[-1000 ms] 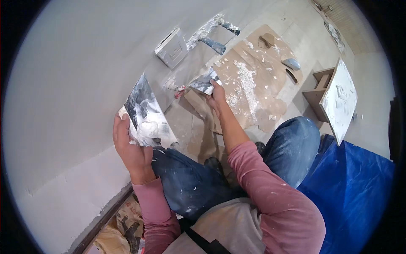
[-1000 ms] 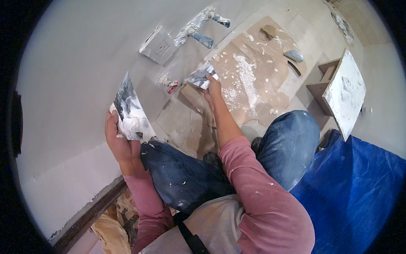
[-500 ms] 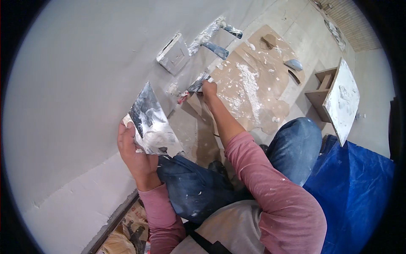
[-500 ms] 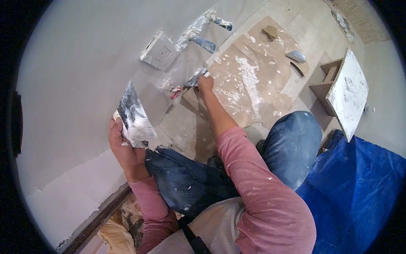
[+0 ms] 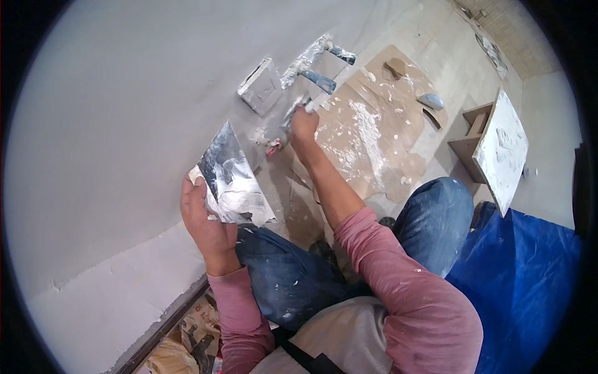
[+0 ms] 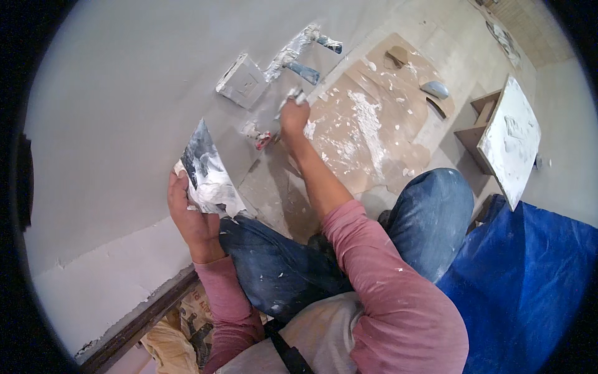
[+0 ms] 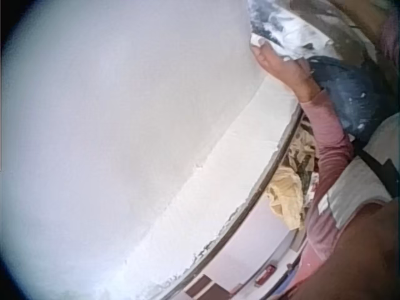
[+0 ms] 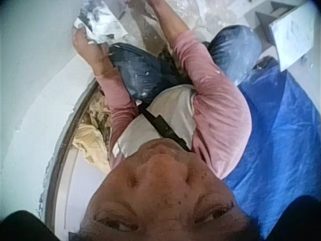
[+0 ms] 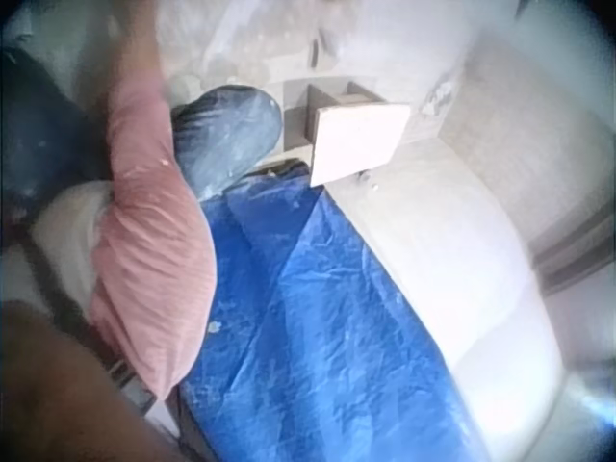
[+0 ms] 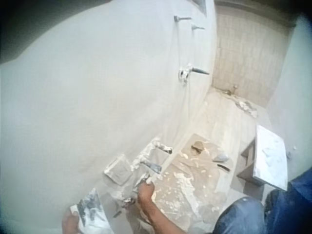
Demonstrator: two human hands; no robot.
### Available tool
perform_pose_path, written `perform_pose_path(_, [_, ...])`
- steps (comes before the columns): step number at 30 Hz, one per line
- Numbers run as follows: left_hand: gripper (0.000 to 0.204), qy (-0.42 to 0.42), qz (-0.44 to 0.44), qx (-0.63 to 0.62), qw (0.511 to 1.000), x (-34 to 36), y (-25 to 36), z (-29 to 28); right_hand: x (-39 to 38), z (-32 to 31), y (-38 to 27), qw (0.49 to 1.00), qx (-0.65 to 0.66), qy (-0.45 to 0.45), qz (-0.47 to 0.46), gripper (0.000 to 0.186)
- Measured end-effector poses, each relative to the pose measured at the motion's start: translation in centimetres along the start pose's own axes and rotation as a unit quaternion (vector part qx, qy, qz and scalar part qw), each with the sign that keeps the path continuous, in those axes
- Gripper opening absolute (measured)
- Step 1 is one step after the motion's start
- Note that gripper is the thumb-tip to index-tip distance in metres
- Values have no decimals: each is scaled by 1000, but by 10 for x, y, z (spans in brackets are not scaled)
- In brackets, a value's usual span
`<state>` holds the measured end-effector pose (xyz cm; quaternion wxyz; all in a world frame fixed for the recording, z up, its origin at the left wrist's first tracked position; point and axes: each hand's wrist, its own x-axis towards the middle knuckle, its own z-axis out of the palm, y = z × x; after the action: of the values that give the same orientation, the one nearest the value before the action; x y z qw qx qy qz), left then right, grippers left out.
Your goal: The person applies plaster to the wall using a putty knife, mixes and scrapes plaster between two putty knives, and spreads plaster around the pipes on the wall.
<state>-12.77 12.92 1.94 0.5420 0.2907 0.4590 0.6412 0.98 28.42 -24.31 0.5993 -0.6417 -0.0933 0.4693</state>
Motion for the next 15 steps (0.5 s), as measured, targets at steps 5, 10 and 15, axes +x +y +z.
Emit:
perform_pose_path(5, [30, -20, -21, 10, 1000, 0, -3, 1, -60, -29, -36, 965, -107, -10, -241, 41])
perform_pose_path(10, [26, -25, -22, 1, 999, 2, -4, 4, -3, -70, 26, 1000, 5, 6, -26, 31])
perform_pose_path(15, [25, -31, -21, -9, 999, 4, -7, 13, 75, -72, 72, 992, 74, 8, 101, 23])
